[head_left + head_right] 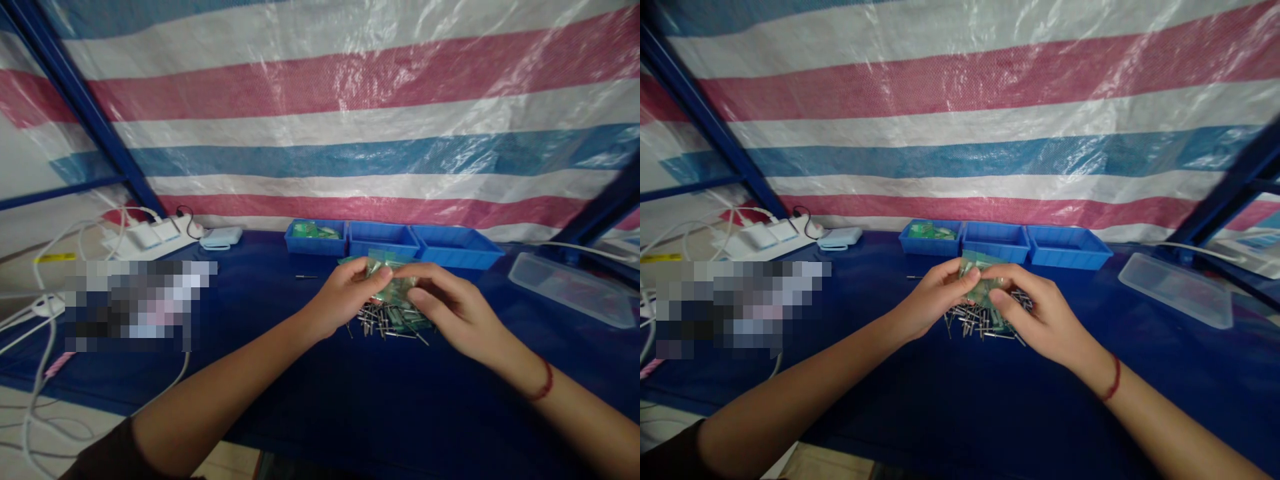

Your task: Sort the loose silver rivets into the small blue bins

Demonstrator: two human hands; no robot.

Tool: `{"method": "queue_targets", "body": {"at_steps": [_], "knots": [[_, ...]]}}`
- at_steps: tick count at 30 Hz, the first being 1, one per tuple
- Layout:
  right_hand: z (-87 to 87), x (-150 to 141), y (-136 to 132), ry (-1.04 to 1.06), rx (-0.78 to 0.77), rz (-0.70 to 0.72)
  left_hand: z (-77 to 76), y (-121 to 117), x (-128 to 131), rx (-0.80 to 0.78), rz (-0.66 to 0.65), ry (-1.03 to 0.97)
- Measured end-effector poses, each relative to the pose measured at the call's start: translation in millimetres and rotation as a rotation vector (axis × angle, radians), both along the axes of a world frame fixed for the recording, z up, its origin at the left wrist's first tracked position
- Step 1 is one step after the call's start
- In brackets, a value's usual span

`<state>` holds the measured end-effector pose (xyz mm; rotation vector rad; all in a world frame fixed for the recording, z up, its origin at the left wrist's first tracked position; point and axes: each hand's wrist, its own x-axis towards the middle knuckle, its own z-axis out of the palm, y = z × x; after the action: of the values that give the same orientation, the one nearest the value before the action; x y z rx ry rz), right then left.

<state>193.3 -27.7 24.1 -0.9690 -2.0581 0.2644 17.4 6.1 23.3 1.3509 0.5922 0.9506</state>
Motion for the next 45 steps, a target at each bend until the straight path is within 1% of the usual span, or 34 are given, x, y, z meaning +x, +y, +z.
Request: {"method": "queue_targets", "body": {"at_steps": [2, 4, 6, 8, 9, 10, 11, 12, 14, 16, 17, 19, 21, 24, 27, 30, 32, 33, 36, 38, 39, 40, 42, 45], "knots": [[-2.7, -3, -1, 0.038, -0.047, -0.043, -2.1, 1, 0, 0.097, 0.032, 0.058], [-3.1, -6, -3, 0.047, -0.054, -0.089, -3.0, 2, 0, 0.177, 0.051, 0.146], [-1.8, -7, -4, 0.028, -0.046, -0.111, -2.9, 4, -1, 0.204, 0.029, 0.205], [-0.3, -6, -4, 0.007, -0.023, -0.114, -2.1, 8, -3, 0.217, -0.024, 0.206], [0.2, -5, -4, 0.007, -0.008, -0.116, -1.8, 12, -5, 0.231, -0.029, 0.201], [0.4, -4, -3, 0.018, 0.007, -0.123, -1.7, 17, -7, 0.256, -0.003, 0.203], [0.5, -3, -2, 0.037, 0.018, -0.138, -1.6, 25, -11, 0.294, 0.079, 0.239], [0.4, -2, -1, 0.062, 0.025, -0.157, -1.5, 34, -16, 0.347, 0.207, 0.280], [0.8, 0, 0, 0.102, 0.036, -0.193, -0.7, 56, -27, 0.438, 0.466, 0.336], [2.4, 1, -1, 0.112, 0.050, -0.201, 2.0, 80, -39, 0.478, 0.768, 0.503], [3.7, 1, -1, 0.108, 0.061, -0.196, 4.1, 92, -44, 0.483, 0.823, 0.548], [6.6, 1, -2, 0.086, 0.082, -0.180, 9.3, 111, -50, 0.503, 0.863, 0.620], [9.4, 1, -2, 0.059, 0.095, -0.175, 13.7, 123, -50, 0.531, 0.872, 0.709], [12.0, 4, 1, 0.020, 0.084, -0.185, 15.6, 129, -44, 0.565, 0.866, 0.871], [12.4, 10, 7, -0.005, 0.071, -0.231, 13.7, 121, -37, 0.621, 0.890, 1.006], [9.4, 21, 18, -0.022, 0.055, -0.349, 12.1, 104, -34, 0.733, 0.886, 1.085], [4.6, 30, 27, -0.094, 0.012, -0.417, 10.0, 89, -34, 0.889, 0.798, 1.183], [1.3, 34, 31, -0.142, -0.015, -0.433, 8.1, 82, -34, 0.946, 0.736, 1.196], [-11.3, 44, 46, -0.247, -0.085, -0.408, -1.4, 61, -32, 1.062, 0.501, 1.180], [-19.4, 47, 52, -0.284, -0.127, -0.346, -8.7, 50, -29, 1.082, 0.394, 1.158], [-22.4, 47, 54, -0.301, -0.148, -0.315, -11.9, 46, -27, 1.078, 0.360, 1.155], [-24.6, 47, 56, -0.314, -0.166, -0.287, -14.5, 43, -25, 1.056, 0.355, 1.162], [-26.2, 46, 56, -0.331, -0.197, -0.255, -18.1, 41, -22, 0.980, 0.390, 1.182], [-24.3, 43, 53, -0.342, -0.228, -0.249, -20.8, 43, -21, 0.872, 0.458, 1.183]]}}
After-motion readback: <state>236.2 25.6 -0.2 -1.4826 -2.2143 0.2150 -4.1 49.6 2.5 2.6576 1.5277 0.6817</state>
